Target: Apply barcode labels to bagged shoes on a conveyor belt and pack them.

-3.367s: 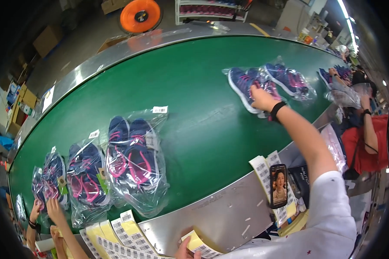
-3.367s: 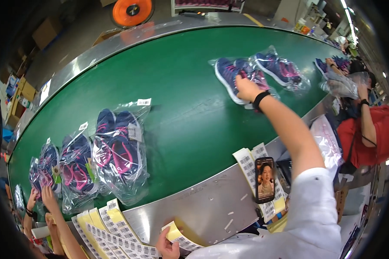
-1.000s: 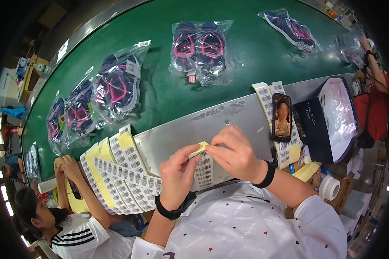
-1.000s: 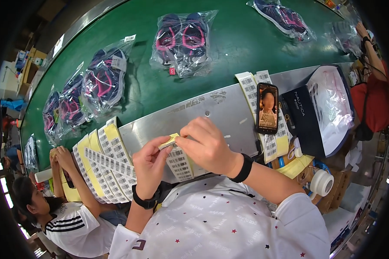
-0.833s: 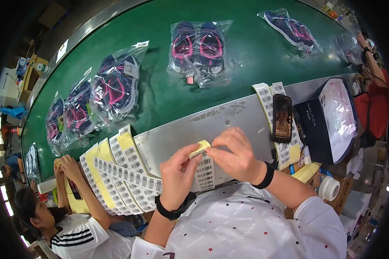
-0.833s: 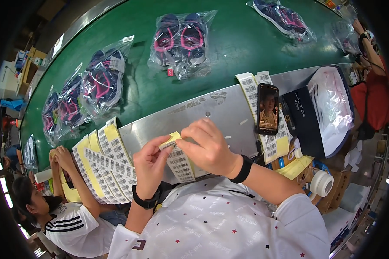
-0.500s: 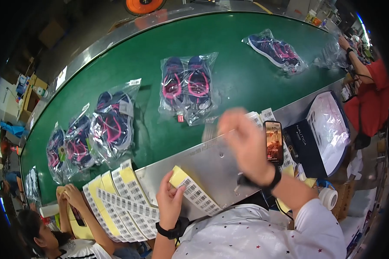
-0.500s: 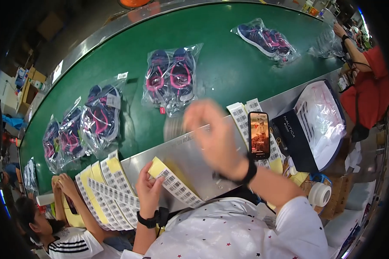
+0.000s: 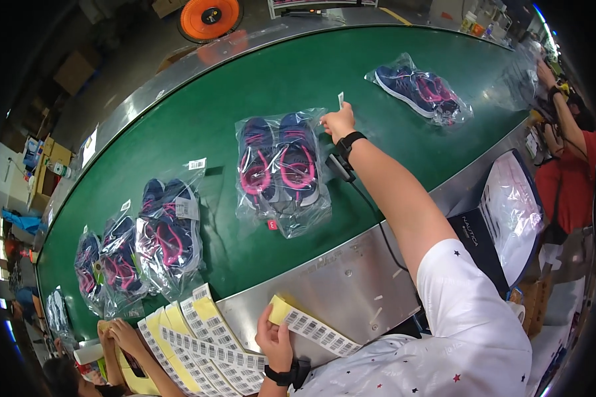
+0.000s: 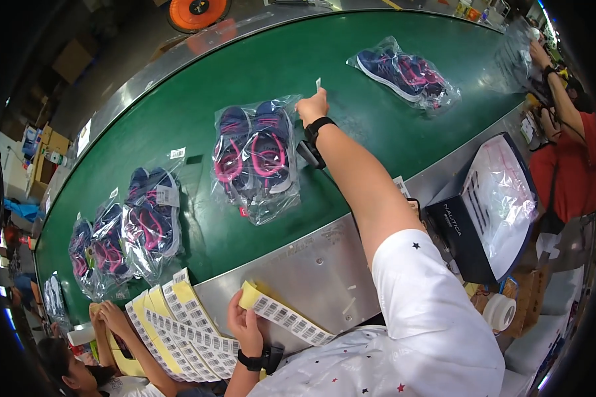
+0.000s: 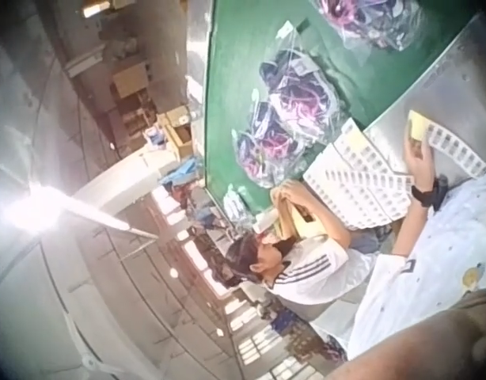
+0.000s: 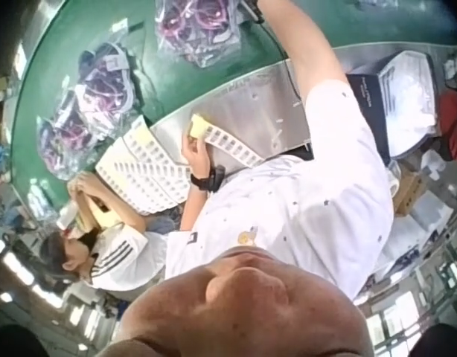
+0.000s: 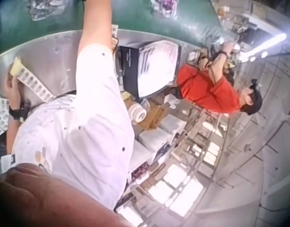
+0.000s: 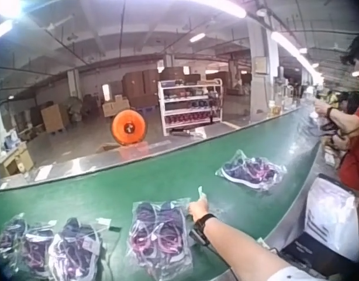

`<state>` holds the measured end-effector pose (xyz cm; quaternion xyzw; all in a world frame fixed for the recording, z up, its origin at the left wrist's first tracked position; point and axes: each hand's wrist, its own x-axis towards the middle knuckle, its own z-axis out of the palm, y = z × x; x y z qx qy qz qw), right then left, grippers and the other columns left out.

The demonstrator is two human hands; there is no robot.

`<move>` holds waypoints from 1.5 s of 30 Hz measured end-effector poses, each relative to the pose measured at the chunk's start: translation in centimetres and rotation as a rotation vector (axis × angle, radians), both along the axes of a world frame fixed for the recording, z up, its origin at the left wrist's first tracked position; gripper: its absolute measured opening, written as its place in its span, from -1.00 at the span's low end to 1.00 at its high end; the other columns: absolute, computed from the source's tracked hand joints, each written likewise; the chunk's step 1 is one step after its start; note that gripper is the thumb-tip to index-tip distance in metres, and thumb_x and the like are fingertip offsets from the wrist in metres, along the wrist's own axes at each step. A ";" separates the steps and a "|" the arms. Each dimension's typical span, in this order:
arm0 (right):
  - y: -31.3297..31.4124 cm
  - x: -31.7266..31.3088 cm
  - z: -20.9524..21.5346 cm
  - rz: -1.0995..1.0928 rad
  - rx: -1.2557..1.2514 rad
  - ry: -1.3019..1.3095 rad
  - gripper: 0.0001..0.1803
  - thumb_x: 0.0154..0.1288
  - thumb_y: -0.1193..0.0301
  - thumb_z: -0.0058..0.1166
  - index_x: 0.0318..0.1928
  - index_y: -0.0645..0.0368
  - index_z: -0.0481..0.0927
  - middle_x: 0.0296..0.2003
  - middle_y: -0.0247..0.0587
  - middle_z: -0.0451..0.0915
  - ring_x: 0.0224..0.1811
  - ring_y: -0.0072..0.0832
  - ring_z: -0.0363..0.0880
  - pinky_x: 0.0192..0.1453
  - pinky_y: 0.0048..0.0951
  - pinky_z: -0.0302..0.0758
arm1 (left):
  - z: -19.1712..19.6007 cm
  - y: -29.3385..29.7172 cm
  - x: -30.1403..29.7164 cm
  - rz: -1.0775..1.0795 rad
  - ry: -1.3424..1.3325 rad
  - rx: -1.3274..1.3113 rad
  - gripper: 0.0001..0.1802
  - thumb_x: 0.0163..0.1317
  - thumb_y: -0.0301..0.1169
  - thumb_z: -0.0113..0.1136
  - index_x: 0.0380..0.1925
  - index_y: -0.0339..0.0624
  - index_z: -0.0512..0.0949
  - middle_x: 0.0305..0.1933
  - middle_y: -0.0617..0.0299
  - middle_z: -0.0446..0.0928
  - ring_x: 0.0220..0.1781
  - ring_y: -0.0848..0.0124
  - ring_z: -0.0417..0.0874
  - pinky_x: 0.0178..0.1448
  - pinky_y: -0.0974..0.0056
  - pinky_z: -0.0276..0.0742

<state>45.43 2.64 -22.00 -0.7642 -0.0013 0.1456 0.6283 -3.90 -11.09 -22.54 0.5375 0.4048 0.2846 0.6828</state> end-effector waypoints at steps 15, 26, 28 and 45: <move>-2.0 5.8 1.2 0.421 -0.023 0.021 -0.82 0.14 0.46 0.27 -0.25 0.19 0.57 -0.34 -0.24 0.56 -0.27 -0.46 0.50 -0.10 -0.28 0.51 | 0.4 0.3 0.7 0.001 0.016 0.026 -0.43 0.17 -0.70 -0.07 0.25 -0.53 0.26 0.06 -0.16 0.52 0.10 0.21 0.61 0.24 0.23 0.46; -0.3 6.0 -1.4 0.561 0.025 0.270 -0.92 0.12 0.68 0.16 -0.39 0.33 0.52 -0.47 -0.08 0.57 -0.46 -0.31 0.61 -0.33 -0.28 0.62 | -0.9 -0.8 1.5 0.011 -0.002 0.002 -0.46 0.19 -0.63 -0.14 0.23 -0.52 0.27 0.09 -0.16 0.50 0.09 0.23 0.59 0.22 0.23 0.48; -0.1 5.4 -1.5 0.487 0.046 0.270 -0.92 0.13 0.69 0.15 -0.39 0.33 0.52 -0.47 -0.08 0.56 -0.47 -0.32 0.61 -0.36 -0.29 0.61 | -1.2 -0.9 1.6 0.012 -0.015 -0.005 -0.46 0.20 -0.62 -0.13 0.24 -0.52 0.26 0.10 -0.16 0.49 0.10 0.22 0.59 0.23 0.22 0.48; -18.0 19.1 2.6 0.467 -1.299 -0.874 -0.74 0.22 0.50 -0.03 -0.05 0.23 0.44 -0.22 0.24 0.63 -0.08 0.12 0.62 -0.03 0.06 0.52 | -1.9 -1.0 2.8 -0.004 -0.046 0.106 -0.54 0.28 -0.53 -0.03 0.16 -0.54 0.35 0.05 -0.13 0.52 0.05 0.26 0.60 0.19 0.26 0.47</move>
